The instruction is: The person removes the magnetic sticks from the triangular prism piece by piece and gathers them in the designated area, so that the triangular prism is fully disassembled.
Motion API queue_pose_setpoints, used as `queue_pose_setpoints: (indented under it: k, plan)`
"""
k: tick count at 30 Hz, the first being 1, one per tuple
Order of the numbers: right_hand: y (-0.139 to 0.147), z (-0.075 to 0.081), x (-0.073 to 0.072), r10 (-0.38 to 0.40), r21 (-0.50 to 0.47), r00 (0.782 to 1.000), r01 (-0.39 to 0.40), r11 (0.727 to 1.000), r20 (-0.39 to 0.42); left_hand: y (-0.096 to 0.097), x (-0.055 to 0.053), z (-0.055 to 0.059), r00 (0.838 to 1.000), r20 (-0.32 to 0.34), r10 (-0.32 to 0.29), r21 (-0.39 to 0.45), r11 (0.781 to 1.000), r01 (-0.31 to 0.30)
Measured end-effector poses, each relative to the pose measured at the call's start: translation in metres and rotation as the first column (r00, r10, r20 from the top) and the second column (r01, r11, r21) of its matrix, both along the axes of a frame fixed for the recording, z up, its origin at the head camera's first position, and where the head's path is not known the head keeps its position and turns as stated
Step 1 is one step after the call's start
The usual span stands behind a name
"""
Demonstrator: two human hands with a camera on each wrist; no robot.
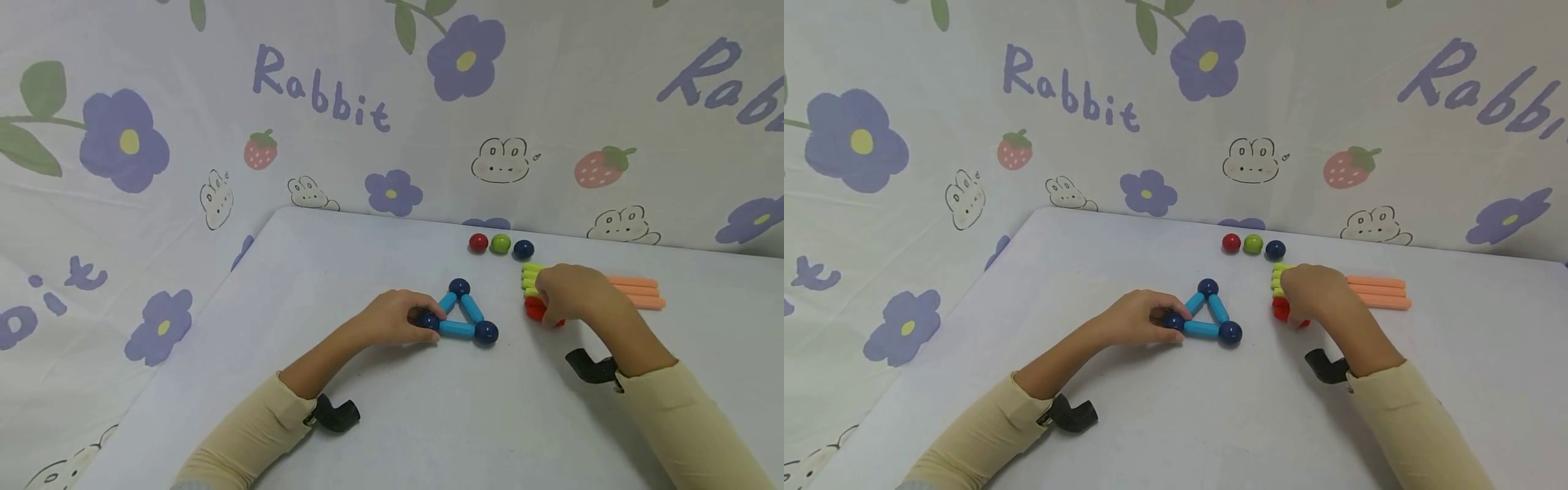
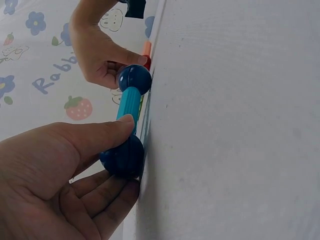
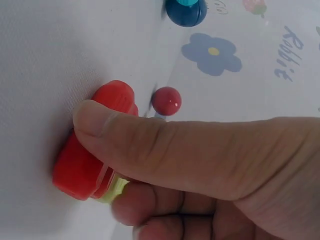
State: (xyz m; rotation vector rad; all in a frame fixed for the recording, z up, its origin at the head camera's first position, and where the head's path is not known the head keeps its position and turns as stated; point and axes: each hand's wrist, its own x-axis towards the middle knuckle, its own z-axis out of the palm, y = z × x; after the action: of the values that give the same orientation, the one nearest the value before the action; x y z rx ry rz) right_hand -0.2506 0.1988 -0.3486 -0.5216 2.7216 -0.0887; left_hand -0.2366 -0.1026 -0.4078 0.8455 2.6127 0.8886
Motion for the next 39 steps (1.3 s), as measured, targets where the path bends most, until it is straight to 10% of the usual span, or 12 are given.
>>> queue_pose_setpoints:
  k: [39]
  plan:
    - [0.0068,-0.0053,-0.0096,-0.097,0.063,0.994,0.093,0.994,0.059,0.0012,0.0019,0.0008,1.0,-0.005,0.011,-0.011,1.0,-0.011]
